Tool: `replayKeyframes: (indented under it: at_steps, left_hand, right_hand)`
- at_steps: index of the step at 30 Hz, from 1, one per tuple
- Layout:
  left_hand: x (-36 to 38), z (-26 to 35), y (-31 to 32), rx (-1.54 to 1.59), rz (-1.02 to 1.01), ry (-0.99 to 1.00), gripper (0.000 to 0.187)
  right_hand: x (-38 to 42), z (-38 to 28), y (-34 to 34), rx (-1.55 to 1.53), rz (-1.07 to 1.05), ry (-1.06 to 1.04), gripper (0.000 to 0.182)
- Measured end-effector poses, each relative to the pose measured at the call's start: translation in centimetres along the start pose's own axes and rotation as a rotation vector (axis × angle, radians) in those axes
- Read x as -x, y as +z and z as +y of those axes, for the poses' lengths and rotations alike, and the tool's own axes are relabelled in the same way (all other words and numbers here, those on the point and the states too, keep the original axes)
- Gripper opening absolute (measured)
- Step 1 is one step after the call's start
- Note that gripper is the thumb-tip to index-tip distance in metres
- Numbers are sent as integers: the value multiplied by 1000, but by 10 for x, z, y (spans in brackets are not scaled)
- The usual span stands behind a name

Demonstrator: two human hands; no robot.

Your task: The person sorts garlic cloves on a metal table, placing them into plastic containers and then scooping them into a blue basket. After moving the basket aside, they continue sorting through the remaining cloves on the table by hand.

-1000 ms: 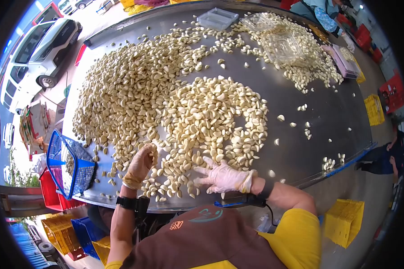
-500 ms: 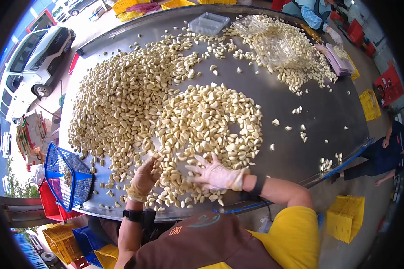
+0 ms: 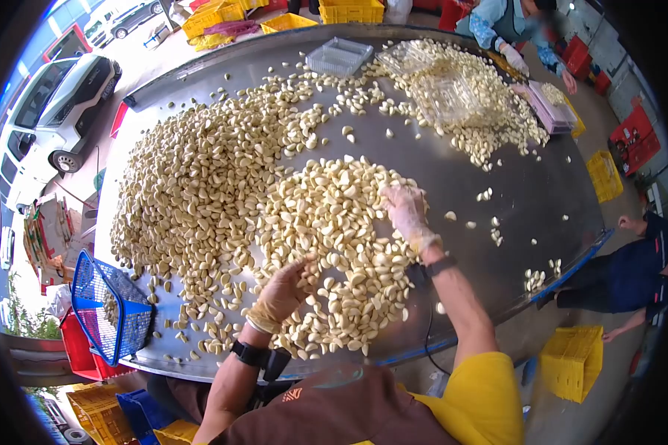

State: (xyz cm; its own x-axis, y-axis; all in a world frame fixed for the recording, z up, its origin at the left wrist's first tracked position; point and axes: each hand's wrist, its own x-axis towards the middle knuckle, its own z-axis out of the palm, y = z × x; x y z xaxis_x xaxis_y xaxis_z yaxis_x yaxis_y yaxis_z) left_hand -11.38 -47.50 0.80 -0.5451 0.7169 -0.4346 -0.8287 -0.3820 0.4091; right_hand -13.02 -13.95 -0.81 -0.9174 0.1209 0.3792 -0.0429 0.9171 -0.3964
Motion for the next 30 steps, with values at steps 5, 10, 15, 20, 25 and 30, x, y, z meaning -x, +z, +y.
replayKeyframes:
  at_steps: [5, 10, 15, 20, 25, 30]
  left_hand:
    - [-16, -8, 11, 166, 12, -72, 39]
    - [-20, -7, -21, 254, -62, -25, 33]
    - [-6, 21, -49, 349, 85, 208, 28]
    - [9, 42, -37, 402, 122, 321, 27]
    - [5, 29, -34, 334, 215, 228, 28]
    - [3, 29, -39, 286, 220, 219, 30]
  right_hand:
    - [7, -108, -25, -462, -295, -212, 18]
    - [-52, -85, 36, -378, -90, 3, 17]
    - [-61, -35, 83, 211, -152, -107, 55]
    - [17, -65, 10, 299, -425, 64, 61]
    - [-6, -64, 0, -179, -352, 155, 34]
    - [-83, -48, 92, 17, -73, 66, 14]
